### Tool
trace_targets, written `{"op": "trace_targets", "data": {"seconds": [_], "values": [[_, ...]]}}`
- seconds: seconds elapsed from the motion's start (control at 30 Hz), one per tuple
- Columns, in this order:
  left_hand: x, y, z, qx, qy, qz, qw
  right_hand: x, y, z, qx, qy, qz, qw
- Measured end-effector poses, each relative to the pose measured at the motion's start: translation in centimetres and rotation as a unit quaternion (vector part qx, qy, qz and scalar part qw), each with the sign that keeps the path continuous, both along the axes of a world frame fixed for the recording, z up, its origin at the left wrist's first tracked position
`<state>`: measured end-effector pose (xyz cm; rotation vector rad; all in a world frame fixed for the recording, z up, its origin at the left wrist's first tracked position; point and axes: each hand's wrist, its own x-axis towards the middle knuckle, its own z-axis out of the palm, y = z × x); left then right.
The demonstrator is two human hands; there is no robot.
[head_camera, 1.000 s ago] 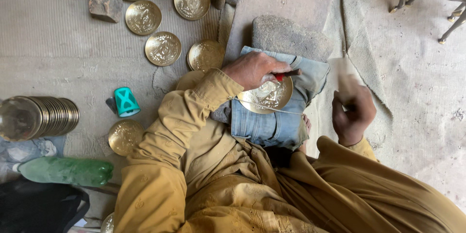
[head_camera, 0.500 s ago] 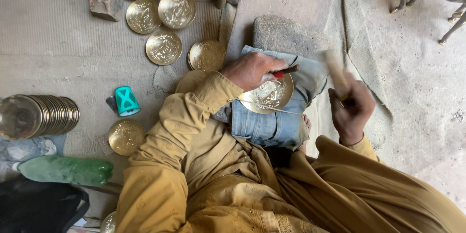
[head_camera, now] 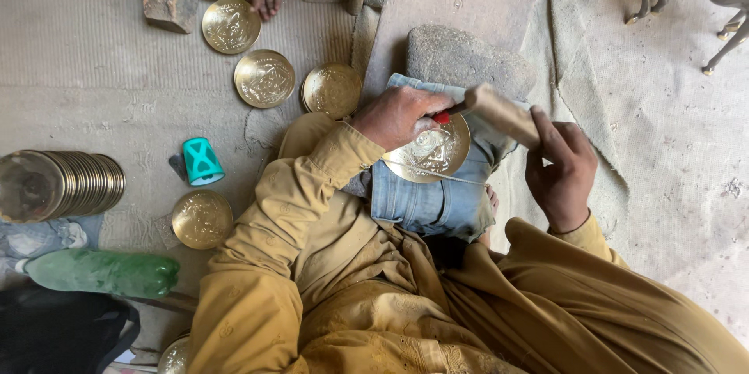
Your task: The person sits on the floor with a brass plate resting on a cloth cushion and decorates it by hammering. They hold a punch against the plate with one hand and strike it with a wooden mallet in the other hand, repositioning the punch repeatedly to work the embossed pattern across the plate surface.
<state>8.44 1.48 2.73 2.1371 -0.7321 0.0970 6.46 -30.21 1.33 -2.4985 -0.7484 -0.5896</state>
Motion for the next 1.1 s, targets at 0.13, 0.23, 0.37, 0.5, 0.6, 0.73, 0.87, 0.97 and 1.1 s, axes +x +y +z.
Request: {"op": "trace_targets", "data": {"seconds": [0.13, 0.23, 0.37, 0.5, 0.6, 0.73, 0.87, 0.97, 1.1], "values": [[-0.1, 0.3, -0.6, -0.032, -0.028, 0.006, 0.999, 0.4, 0.0, 0.1, 0.202, 0.055, 0.041, 0.977], [-0.4, 0.4, -1.2, -0.039, 0.016, 0.017, 0.999, 0.5, 0.0, 0.3, 0.087, 0.042, 0.011, 0.995], [-0.5, 0.2, -1.6, -0.059, -0.012, 0.032, 0.998, 0.7, 0.1, 0.7, 0.084, 0.033, 0.014, 0.996], [-0.6, 0.4, -1.4, -0.034, -0.002, 0.035, 0.999, 1.1, 0.7, 1.5, 0.249, 0.080, 0.015, 0.965], [-0.9, 0.5, -1.3, 0.001, 0.061, 0.055, 0.997, 1.1, 0.9, 2.5, -0.008, -0.006, 0.025, 1.000], [-1.2, 0.3, -1.1, -0.072, -0.024, 0.060, 0.995, 1.1, 1.8, 3.4, 0.166, 0.050, 0.038, 0.984], [-1.5, 0.3, -1.1, -0.039, 0.025, 0.069, 0.997, 1.2, 1.8, 4.3, 0.136, 0.034, 0.035, 0.990], [-1.8, 0.2, -1.3, -0.053, 0.031, 0.081, 0.995, 1.5, 1.7, 4.6, 0.047, 0.025, 0.041, 0.998], [-1.8, -0.1, -1.5, -0.100, 0.025, 0.089, 0.991, 2.4, 1.9, 4.7, 0.196, 0.083, 0.006, 0.977]]}}
